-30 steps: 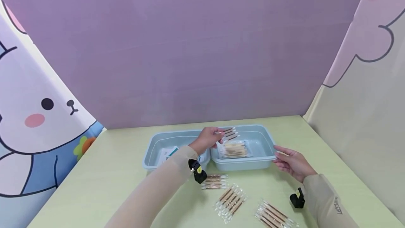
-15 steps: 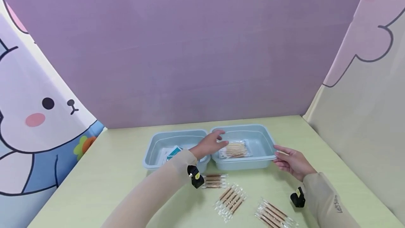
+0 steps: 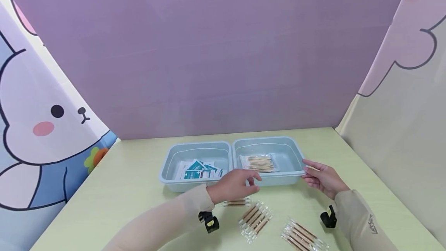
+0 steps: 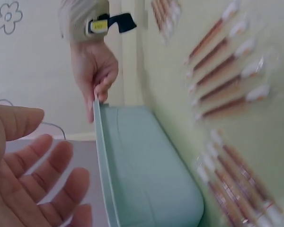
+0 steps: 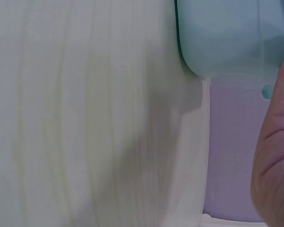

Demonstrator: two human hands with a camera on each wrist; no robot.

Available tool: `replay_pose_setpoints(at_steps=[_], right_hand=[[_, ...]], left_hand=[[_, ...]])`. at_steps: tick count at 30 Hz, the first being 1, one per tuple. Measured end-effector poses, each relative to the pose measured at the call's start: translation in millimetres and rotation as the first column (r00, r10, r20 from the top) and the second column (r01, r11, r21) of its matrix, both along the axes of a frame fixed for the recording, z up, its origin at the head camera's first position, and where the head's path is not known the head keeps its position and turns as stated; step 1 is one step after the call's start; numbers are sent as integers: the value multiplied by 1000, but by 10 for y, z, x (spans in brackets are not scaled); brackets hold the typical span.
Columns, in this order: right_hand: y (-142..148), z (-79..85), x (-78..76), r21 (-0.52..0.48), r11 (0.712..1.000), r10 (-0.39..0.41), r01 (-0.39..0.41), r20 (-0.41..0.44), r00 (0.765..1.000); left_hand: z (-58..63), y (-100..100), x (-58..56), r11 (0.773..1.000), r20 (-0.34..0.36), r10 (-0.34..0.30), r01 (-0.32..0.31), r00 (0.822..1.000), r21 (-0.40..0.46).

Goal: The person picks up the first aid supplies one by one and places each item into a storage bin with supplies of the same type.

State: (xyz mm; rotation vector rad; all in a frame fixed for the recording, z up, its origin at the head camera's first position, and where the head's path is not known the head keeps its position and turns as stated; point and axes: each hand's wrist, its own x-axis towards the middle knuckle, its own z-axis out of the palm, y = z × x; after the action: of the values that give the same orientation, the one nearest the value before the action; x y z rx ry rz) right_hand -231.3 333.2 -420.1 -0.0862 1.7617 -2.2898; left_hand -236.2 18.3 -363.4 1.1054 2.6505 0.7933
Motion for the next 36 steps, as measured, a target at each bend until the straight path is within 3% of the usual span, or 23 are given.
replay_pose_setpoints(at_steps=[5, 10, 14, 21, 24, 29, 31, 36], right_hand=[[2, -16, 4, -3, 1000, 7, -7, -6, 1000], [8, -29, 8, -11, 1000, 22, -23, -16, 1000], [3, -32, 6, -6, 1000, 17, -17, -14, 1000], [-9, -22, 3, -3, 1000, 5, -5, -6, 1000], [-3, -22, 2, -8, 1000, 6, -6, -9, 1000], [6, -22, 8, -13, 1000, 3, -3, -11, 1000], [4, -21, 10, -18, 1000, 7, -7, -11, 1000], [-4, -20, 5, -42, 999, 29, -30, -20, 999]], left_hand=[[-54, -43, 107, 998, -12, 11, -11, 1000, -64], [-158, -60, 167, 980, -70, 83, -94, 994, -174], [-251, -75, 191, 944, -61, 120, -133, 991, -301], [-366, -103, 221, 889, -39, 103, -110, 994, -444], [-420, -82, 254, 857, -93, 107, -139, 990, -497], [-503, -10, 294, 782, -221, 70, -191, 973, -593], [-513, 12, 290, 769, -236, 73, -205, 969, -605], [-528, 8, 261, 781, -206, 105, -209, 973, -588]])
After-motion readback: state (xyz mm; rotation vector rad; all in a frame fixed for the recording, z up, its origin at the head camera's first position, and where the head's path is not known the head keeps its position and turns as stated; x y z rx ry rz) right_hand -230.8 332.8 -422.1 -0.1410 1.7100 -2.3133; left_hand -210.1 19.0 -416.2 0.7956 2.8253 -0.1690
